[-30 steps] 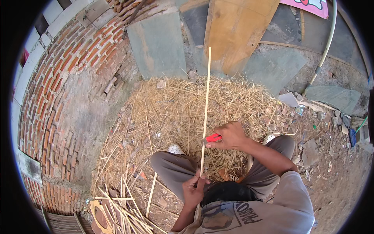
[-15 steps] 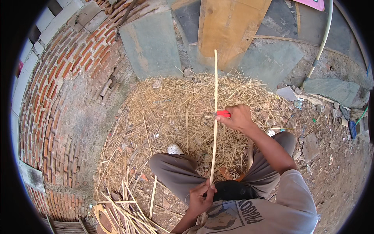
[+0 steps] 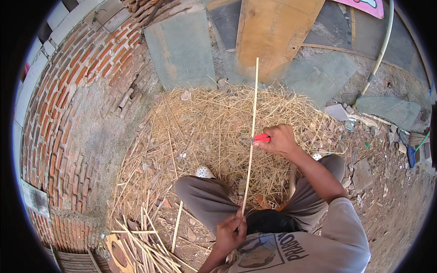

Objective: The person sits on a pile of straw and uses a red utility knife to shave the surface of a long bamboo stick. They rotate the stick and scrape the blade along its length to remove the outer layer, then switch to a larger knife to continue the process.

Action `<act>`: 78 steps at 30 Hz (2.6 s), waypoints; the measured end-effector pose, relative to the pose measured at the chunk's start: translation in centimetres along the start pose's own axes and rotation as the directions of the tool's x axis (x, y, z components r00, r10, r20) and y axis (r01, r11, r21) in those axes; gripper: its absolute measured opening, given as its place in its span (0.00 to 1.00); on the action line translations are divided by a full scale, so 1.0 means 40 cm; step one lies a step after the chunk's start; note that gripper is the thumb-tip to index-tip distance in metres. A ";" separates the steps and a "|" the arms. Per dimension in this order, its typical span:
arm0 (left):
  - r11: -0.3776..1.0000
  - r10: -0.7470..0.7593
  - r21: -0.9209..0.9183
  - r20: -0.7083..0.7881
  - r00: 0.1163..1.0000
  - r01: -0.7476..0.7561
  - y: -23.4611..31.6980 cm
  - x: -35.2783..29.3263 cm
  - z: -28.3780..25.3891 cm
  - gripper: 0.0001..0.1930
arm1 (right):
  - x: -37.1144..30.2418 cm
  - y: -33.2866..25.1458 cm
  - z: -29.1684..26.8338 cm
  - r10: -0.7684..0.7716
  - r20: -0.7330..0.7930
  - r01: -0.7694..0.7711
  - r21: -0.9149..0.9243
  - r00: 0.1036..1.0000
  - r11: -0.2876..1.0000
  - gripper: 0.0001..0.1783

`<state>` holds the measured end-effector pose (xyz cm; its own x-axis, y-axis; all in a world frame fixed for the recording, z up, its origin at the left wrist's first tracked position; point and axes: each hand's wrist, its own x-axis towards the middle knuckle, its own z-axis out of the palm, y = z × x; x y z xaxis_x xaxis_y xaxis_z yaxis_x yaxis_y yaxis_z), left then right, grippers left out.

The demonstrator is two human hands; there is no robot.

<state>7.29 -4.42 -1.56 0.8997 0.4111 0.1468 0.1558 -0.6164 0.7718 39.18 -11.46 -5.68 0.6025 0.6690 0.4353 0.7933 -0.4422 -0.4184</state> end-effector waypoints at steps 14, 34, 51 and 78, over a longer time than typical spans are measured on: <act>0.784 -0.220 -0.555 0.170 0.961 0.278 -0.063 -0.048 -0.013 0.11 | 0.009 -0.002 -0.021 0.130 0.067 -0.131 0.003 0.989 0.991 0.44; 0.950 -0.013 -0.308 0.149 0.989 0.059 -0.075 -0.097 -0.023 0.14 | 0.035 0.110 -0.042 0.220 -0.082 -0.223 -0.033 0.972 0.974 0.41; 0.915 -0.066 -0.379 0.204 0.977 0.141 -0.098 -0.194 -0.048 0.11 | 0.061 0.326 -0.145 0.710 -0.120 -0.681 0.209 0.694 0.702 0.48; 0.768 -0.243 -0.567 0.175 0.954 0.300 -0.075 0.019 -0.009 0.20 | -0.063 -0.105 0.032 -0.226 0.071 0.222 0.061 0.972 0.973 0.40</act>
<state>7.36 -2.01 -3.55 0.8918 0.4247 -0.1562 0.1583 0.0306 0.9869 34.22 -10.52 -6.02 0.4001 0.7921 0.4609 0.9002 -0.2454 -0.3597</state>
